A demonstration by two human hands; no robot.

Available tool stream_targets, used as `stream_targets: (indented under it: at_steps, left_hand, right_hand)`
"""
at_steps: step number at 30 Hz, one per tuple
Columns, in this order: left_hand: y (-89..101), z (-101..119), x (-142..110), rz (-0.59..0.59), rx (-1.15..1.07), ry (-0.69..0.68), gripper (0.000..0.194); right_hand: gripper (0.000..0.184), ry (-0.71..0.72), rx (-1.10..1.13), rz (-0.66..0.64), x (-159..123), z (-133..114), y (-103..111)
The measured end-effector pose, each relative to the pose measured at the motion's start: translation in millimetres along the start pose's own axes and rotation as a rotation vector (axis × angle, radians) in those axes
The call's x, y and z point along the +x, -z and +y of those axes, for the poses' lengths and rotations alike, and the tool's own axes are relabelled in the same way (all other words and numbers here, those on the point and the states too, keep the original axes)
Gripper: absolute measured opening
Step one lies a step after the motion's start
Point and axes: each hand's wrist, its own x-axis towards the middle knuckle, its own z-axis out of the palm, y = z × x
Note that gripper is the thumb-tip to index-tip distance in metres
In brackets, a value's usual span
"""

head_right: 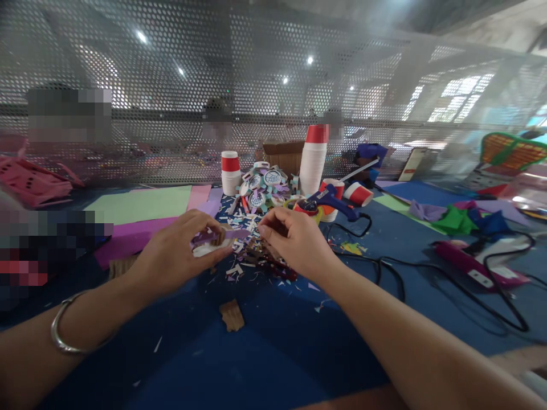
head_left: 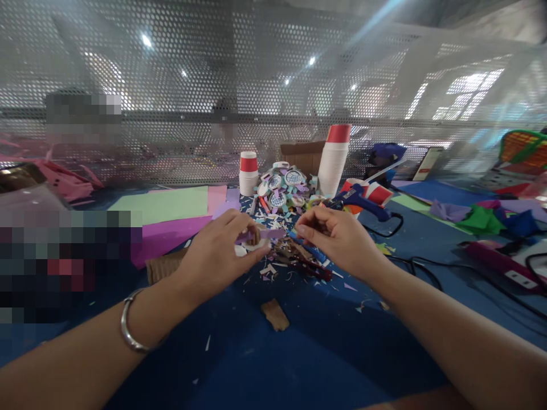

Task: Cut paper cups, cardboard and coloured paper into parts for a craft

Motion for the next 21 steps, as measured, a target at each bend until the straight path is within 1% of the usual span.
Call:
stream_targets:
  at_steps: [5,8,11,14,17,19,21]
  left_hand:
    - [-0.6,-18.6,5.9,0.045,-0.082,0.142,0.029]
    - [0.2,-24.5,9.8,0.114,-0.145,0.227,0.034]
    - [2.0,-25.9,12.1,0.184,-0.174,0.26,0.034]
    - [2.6,-26.9,12.1,0.2,-0.147,0.245,0.033]
    - [1.7,-28.2,11.0,0.195,-0.107,0.18,0.03]
    - [0.9,-26.8,9.8,0.193,-0.087,0.122,0.029]
    - [0.2,-22.3,8.1,0.174,-0.062,0.061,0.028]
  right_hand:
    - [0.008,0.017,-0.049,0.004,-1.8,-5.5,-2.2]
    - [0.006,0.039,-0.078,-0.023,-4.0,-9.8,-4.2]
    - [0.008,0.054,-0.093,-0.066,-6.1,-10.7,-7.2]
    - [0.01,0.072,-0.138,-0.121,-7.8,-9.4,-12.6]
    - [0.018,0.092,-0.201,-0.176,-9.4,-9.1,-17.8]
    - [0.017,0.118,-0.212,-0.145,-10.4,-10.3,-19.0]
    - [0.01,0.151,-0.189,-0.055,-10.9,-12.1,-18.0]
